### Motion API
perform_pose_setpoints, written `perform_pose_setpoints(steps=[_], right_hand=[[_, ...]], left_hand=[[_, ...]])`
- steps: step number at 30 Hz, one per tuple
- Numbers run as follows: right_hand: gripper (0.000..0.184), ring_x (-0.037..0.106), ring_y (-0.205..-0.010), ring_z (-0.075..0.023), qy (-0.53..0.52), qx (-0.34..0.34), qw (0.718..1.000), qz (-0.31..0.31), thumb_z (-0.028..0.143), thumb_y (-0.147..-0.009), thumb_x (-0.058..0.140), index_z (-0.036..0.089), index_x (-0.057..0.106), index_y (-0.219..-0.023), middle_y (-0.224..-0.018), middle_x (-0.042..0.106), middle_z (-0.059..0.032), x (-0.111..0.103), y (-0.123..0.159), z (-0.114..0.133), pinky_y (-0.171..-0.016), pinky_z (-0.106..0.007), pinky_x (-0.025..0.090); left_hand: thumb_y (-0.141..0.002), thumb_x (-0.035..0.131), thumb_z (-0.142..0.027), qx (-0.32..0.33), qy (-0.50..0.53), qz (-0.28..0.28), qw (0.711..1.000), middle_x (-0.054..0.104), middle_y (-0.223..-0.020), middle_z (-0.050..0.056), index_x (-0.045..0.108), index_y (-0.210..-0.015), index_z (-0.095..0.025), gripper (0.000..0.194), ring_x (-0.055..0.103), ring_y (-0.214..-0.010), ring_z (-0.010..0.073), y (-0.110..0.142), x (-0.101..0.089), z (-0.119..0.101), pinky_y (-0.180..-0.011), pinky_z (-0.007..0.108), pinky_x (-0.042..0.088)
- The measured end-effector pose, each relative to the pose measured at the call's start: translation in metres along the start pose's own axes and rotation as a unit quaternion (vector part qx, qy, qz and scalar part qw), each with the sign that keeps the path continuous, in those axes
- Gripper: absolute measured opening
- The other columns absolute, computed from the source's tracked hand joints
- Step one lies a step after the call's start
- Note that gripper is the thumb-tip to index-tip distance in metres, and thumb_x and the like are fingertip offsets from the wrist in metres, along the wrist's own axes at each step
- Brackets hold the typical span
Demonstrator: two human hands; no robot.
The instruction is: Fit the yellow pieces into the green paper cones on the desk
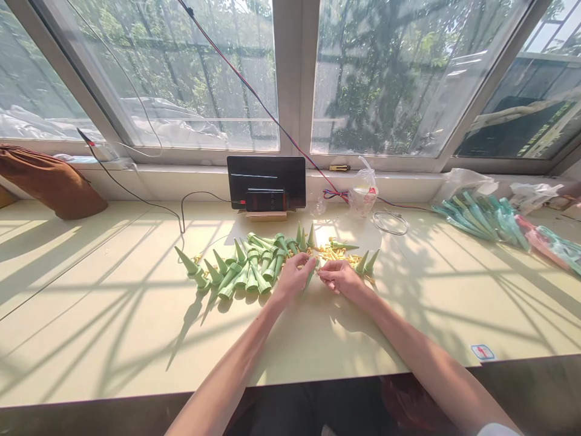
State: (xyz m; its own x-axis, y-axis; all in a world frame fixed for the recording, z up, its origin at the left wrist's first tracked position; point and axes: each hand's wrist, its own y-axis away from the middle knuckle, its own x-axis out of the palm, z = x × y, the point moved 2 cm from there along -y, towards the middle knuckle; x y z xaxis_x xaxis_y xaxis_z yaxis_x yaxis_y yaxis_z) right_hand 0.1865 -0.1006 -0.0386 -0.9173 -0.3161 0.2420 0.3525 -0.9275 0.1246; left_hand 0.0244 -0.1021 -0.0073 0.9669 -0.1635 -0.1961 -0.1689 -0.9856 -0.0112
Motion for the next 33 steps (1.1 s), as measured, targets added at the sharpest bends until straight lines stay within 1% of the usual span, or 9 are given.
perform_pose_setpoints(steps=[4, 8, 10, 13, 15, 18, 21, 27, 33], right_hand=[[0.031, 0.043, -0.041, -0.0074, 0.013, -0.011, 1.0, -0.001, 0.041, -0.067, 0.082, 0.016, 0.065, -0.07, -0.053, 0.055, 0.0037, 0.004, 0.001, 0.004, -0.035, -0.02, 0.031], [0.035, 0.049, -0.04, -0.0104, 0.107, -0.065, 0.991, -0.038, 0.046, -0.069, 0.079, 0.017, 0.059, -0.066, -0.054, 0.057, 0.0027, 0.013, 0.005, 0.013, -0.037, -0.024, 0.039], [0.035, 0.05, -0.038, -0.0117, 0.17, -0.092, 0.979, -0.062, 0.048, -0.075, 0.073, 0.018, 0.057, -0.066, -0.052, 0.056, 0.0024, 0.016, 0.008, 0.016, -0.038, -0.025, 0.039], [0.03, 0.051, -0.038, -0.0125, 0.263, -0.158, 0.948, -0.09, 0.045, -0.082, 0.066, 0.019, 0.059, -0.069, -0.05, 0.056, 0.0021, 0.017, 0.011, 0.02, -0.042, -0.026, 0.04], [0.026, 0.053, -0.041, -0.0131, 0.296, -0.19, 0.93, -0.101, 0.042, -0.085, 0.063, 0.02, 0.06, -0.071, -0.051, 0.058, 0.0014, 0.017, 0.013, 0.021, -0.045, -0.026, 0.042], [0.024, 0.053, -0.042, -0.0135, 0.316, -0.199, 0.921, -0.11, 0.038, -0.086, 0.06, 0.02, 0.061, -0.071, -0.051, 0.059, 0.0009, 0.016, 0.013, 0.02, -0.047, -0.026, 0.043], [0.026, 0.051, -0.039, -0.0125, 0.298, -0.172, 0.933, -0.109, 0.039, -0.085, 0.061, 0.02, 0.06, -0.067, -0.048, 0.056, 0.0017, 0.016, 0.012, 0.018, -0.044, -0.026, 0.041], [0.036, 0.045, -0.032, -0.0101, 0.182, -0.097, 0.976, -0.069, 0.05, -0.079, 0.066, 0.019, 0.056, -0.064, -0.047, 0.054, 0.0029, 0.015, 0.008, 0.014, -0.033, -0.024, 0.033], [0.039, 0.041, -0.033, -0.0081, 0.059, -0.051, 0.997, -0.026, 0.053, -0.074, 0.074, 0.017, 0.059, -0.066, -0.048, 0.052, 0.0041, 0.013, 0.006, 0.013, -0.03, -0.022, 0.026]], left_hand=[[-0.082, 0.059, -0.057, -0.007, 0.009, -0.011, 1.0, 0.059, -0.072, -0.001, 0.062, -0.084, -0.018, 0.04, 0.037, -0.042, 0.0057, -0.003, 0.0, 0.005, -0.036, 0.021, 0.03], [-0.081, 0.061, -0.056, -0.035, 0.029, -0.025, 0.999, 0.055, -0.061, -0.003, 0.061, -0.081, -0.017, 0.038, 0.036, -0.037, 0.0059, -0.004, 0.001, 0.004, -0.036, 0.022, 0.029], [-0.081, 0.063, -0.055, -0.045, 0.047, -0.026, 0.998, 0.051, -0.055, -0.004, 0.061, -0.081, -0.017, 0.037, 0.035, -0.036, 0.0062, -0.002, 0.001, 0.001, -0.037, 0.022, 0.027], [-0.08, 0.065, -0.055, -0.058, 0.071, -0.023, 0.996, 0.046, -0.049, -0.006, 0.061, -0.082, -0.017, 0.037, 0.034, -0.036, 0.0065, -0.001, 0.001, -0.002, -0.037, 0.022, 0.025], [-0.079, 0.065, -0.055, -0.063, 0.084, -0.021, 0.994, 0.044, -0.047, -0.006, 0.061, -0.083, -0.018, 0.038, 0.033, -0.037, 0.0066, 0.0, 0.002, -0.002, -0.037, 0.021, 0.024], [-0.079, 0.066, -0.056, -0.059, 0.092, -0.017, 0.994, 0.045, -0.049, -0.006, 0.06, -0.081, -0.018, 0.038, 0.033, -0.037, 0.0064, -0.002, 0.002, 0.001, -0.037, 0.021, 0.024], [-0.079, 0.065, -0.057, -0.043, 0.072, -0.015, 0.996, 0.051, -0.057, -0.004, 0.06, -0.079, -0.018, 0.039, 0.035, -0.038, 0.0058, -0.003, 0.002, 0.004, -0.036, 0.021, 0.026], [-0.081, 0.061, -0.059, -0.005, 0.029, -0.012, 0.999, 0.06, -0.072, -0.001, 0.06, -0.082, -0.018, 0.041, 0.038, -0.042, 0.0059, -0.004, 0.002, 0.007, -0.036, 0.021, 0.029], [-0.082, 0.059, -0.058, 0.039, -0.002, -0.023, 0.999, 0.066, -0.077, 0.003, 0.062, -0.083, -0.017, 0.041, 0.051, -0.053, 0.0102, -0.005, 0.002, 0.007, -0.045, 0.022, 0.035]])
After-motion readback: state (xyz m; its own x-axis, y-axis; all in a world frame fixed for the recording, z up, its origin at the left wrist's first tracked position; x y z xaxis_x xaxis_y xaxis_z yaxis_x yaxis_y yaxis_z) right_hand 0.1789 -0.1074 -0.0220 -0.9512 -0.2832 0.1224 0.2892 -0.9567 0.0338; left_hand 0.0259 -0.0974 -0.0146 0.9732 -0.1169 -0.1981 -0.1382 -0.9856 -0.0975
